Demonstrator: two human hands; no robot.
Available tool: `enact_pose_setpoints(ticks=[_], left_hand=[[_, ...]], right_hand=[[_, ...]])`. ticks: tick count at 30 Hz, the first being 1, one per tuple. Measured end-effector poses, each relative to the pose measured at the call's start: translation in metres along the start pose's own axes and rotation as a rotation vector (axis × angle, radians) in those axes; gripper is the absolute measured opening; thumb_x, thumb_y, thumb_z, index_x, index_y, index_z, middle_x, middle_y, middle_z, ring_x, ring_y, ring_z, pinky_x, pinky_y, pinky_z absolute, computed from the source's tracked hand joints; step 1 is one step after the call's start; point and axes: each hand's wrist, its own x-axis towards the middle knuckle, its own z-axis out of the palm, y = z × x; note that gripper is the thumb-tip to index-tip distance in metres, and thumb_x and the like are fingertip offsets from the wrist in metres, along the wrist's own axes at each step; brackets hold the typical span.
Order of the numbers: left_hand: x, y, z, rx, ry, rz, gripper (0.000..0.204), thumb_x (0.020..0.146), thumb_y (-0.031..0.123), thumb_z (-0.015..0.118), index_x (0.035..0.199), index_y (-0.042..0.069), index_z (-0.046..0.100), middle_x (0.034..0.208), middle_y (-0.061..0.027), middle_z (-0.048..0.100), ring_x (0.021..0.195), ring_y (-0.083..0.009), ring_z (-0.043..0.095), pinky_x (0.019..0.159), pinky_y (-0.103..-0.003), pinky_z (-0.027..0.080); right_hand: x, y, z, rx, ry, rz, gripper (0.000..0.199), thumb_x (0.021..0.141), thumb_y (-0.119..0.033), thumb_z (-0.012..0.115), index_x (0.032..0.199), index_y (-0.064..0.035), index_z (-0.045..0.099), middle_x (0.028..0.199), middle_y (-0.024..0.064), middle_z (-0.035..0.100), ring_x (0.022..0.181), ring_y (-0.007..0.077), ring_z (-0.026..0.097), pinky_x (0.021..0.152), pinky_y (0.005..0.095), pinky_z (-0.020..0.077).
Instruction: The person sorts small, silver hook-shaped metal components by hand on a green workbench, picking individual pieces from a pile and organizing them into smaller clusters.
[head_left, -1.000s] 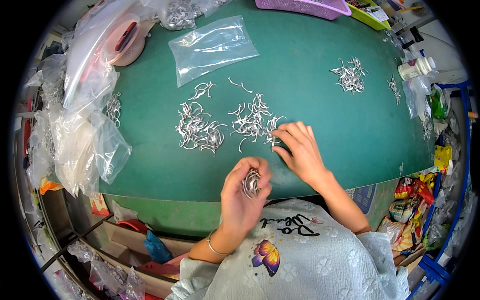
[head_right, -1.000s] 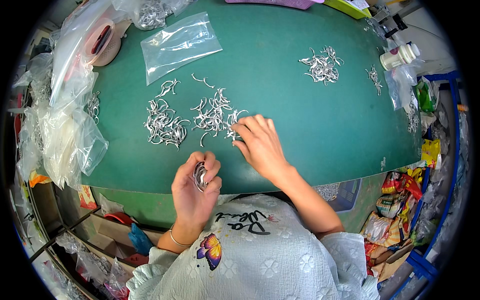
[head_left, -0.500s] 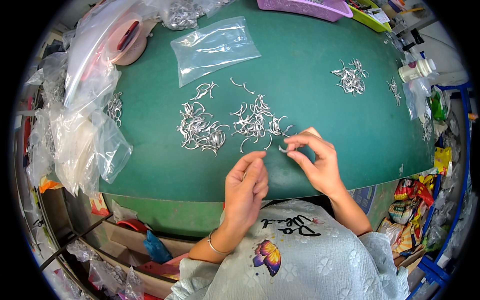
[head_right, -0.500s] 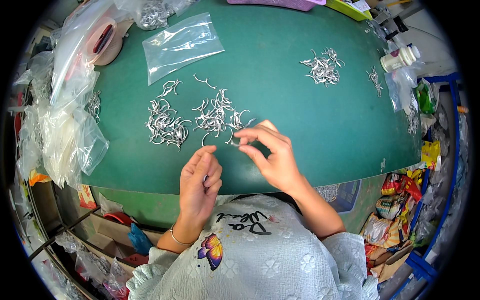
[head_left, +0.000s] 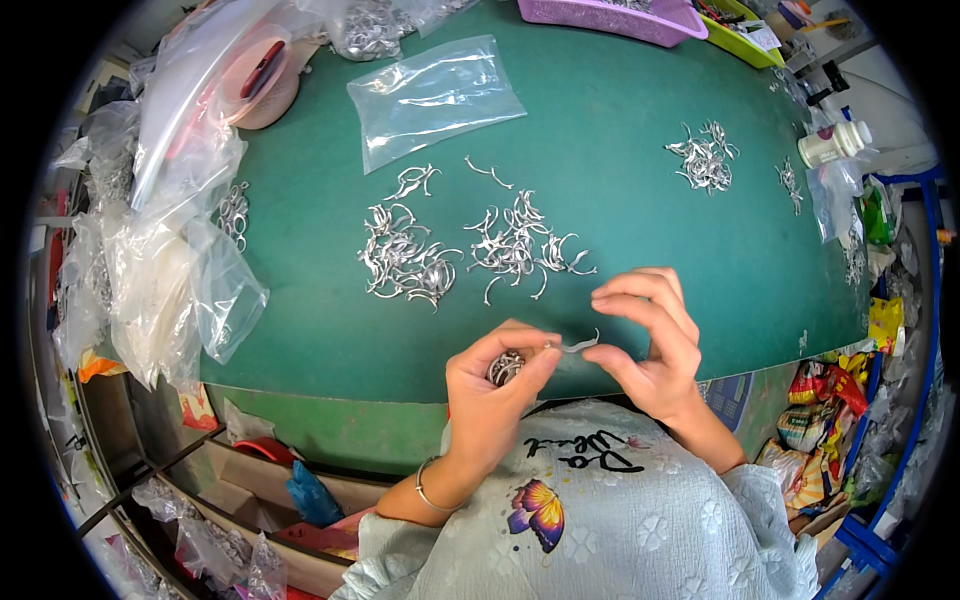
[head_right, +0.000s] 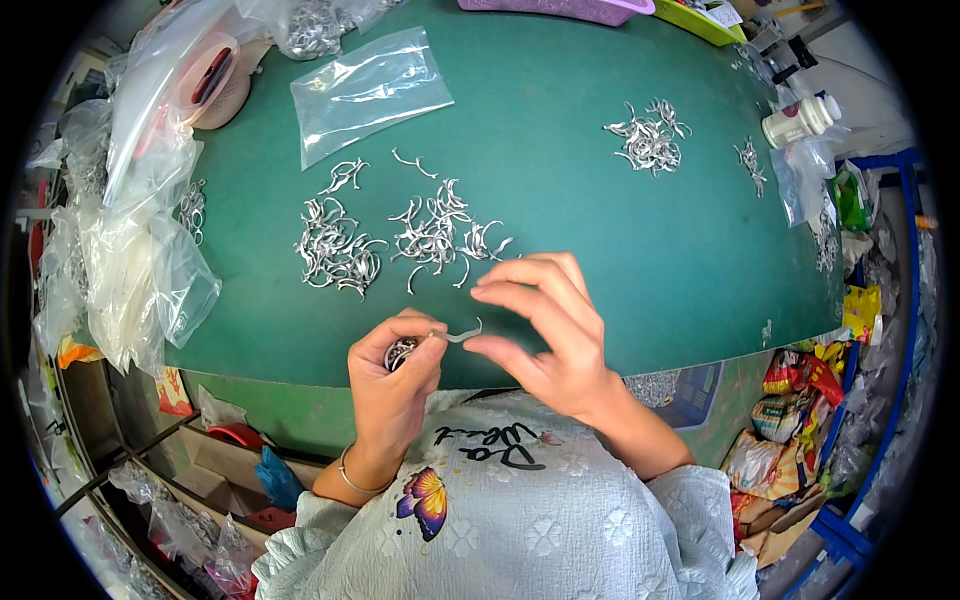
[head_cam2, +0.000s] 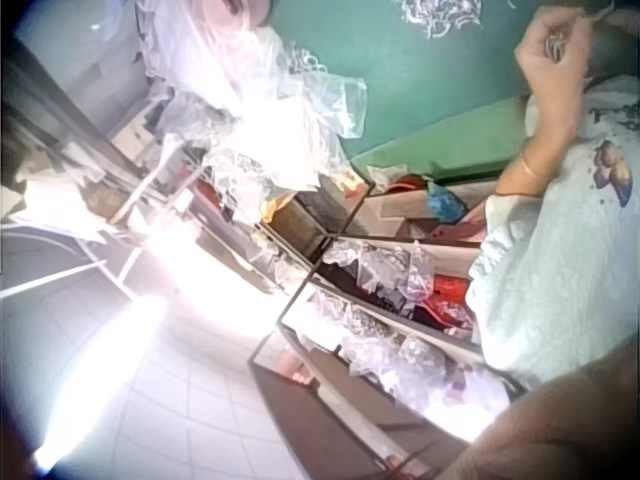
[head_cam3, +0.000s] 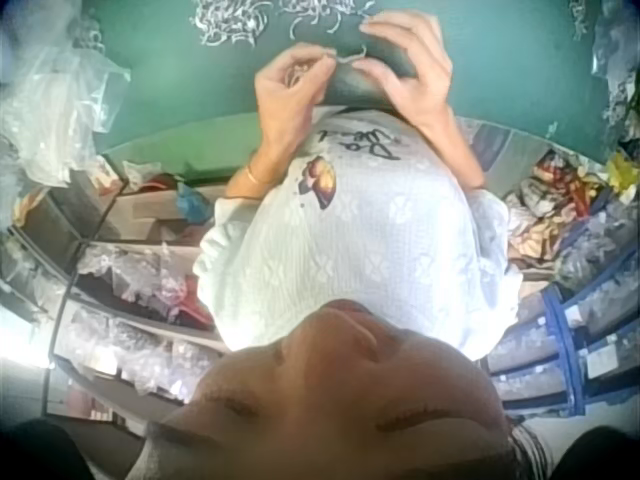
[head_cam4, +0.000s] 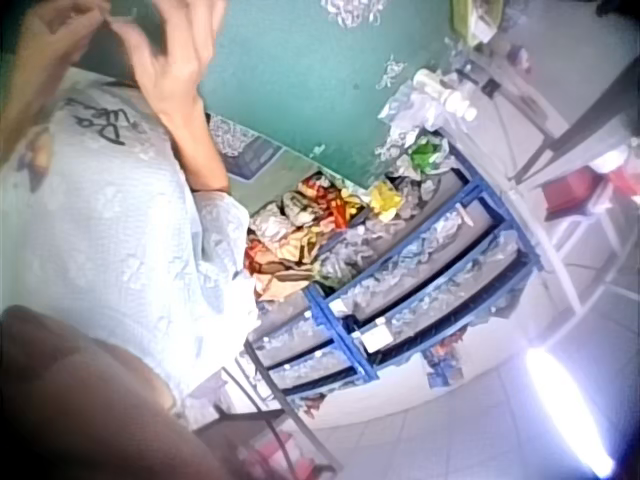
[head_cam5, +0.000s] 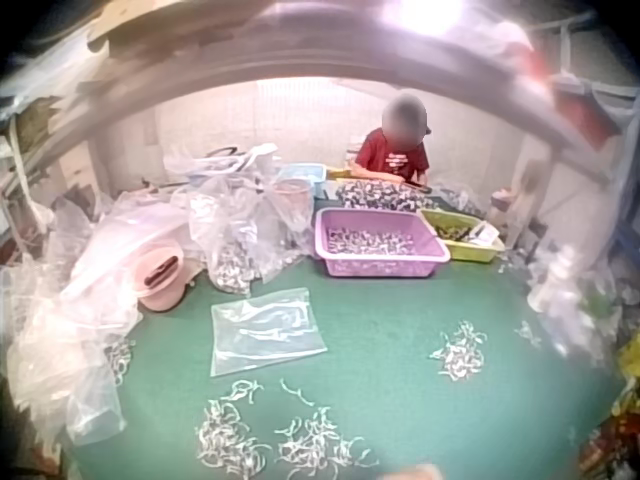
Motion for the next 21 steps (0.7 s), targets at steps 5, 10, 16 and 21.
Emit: enact_pose_setpoints(ticks=[5,10,16,21], left_hand=[[-0.003,0.003,-0.001,0.082,-0.020,0.100,0.012,0.075,-0.007,0.062,0.086,-0.003,0.063,0.079,-0.0027,0.056,0.065,-0.0040,0.046,0.054,-0.017,0.035],[-0.003,0.003,-0.002,0.198,-0.068,0.220,0.015,0.075,-0.009,0.062,0.089,-0.003,0.064,0.080,-0.0040,0.057,0.064,-0.0040,0.046,0.054,-0.017,0.035],[-0.003,0.003,-0.002,0.248,-0.086,0.307,0.018,0.074,-0.010,0.062,0.090,-0.003,0.064,0.080,-0.0042,0.057,0.063,-0.0039,0.045,0.053,-0.018,0.035],[-0.003,0.004,-0.001,0.248,-0.092,0.307,0.018,0.074,-0.011,0.062,0.090,-0.003,0.064,0.079,-0.0039,0.056,0.062,-0.0038,0.045,0.053,-0.017,0.034]], right_hand=[[-0.008,0.010,-0.003,0.277,-0.142,0.103,0.021,0.065,-0.003,0.073,0.082,0.0004,0.061,0.081,0.0083,0.061,0.077,0.0221,0.054,0.069,0.0315,0.0422],[-0.006,-0.002,-0.002,0.351,-0.064,0.215,0.015,0.066,0.002,0.070,0.079,0.0002,0.063,0.079,0.0084,0.061,0.075,0.0211,0.054,0.067,0.0310,0.0420],[-0.006,-0.001,-0.004,0.288,-0.087,0.112,0.015,0.066,0.003,0.069,0.080,0.0010,0.064,0.077,0.0094,0.061,0.073,0.0217,0.054,0.066,0.0311,0.0419],[-0.006,-0.004,-0.005,0.281,-0.069,0.062,0.015,0.065,0.002,0.070,0.079,0.0011,0.064,0.076,0.0099,0.061,0.072,0.0222,0.054,0.065,0.0317,0.0418]])
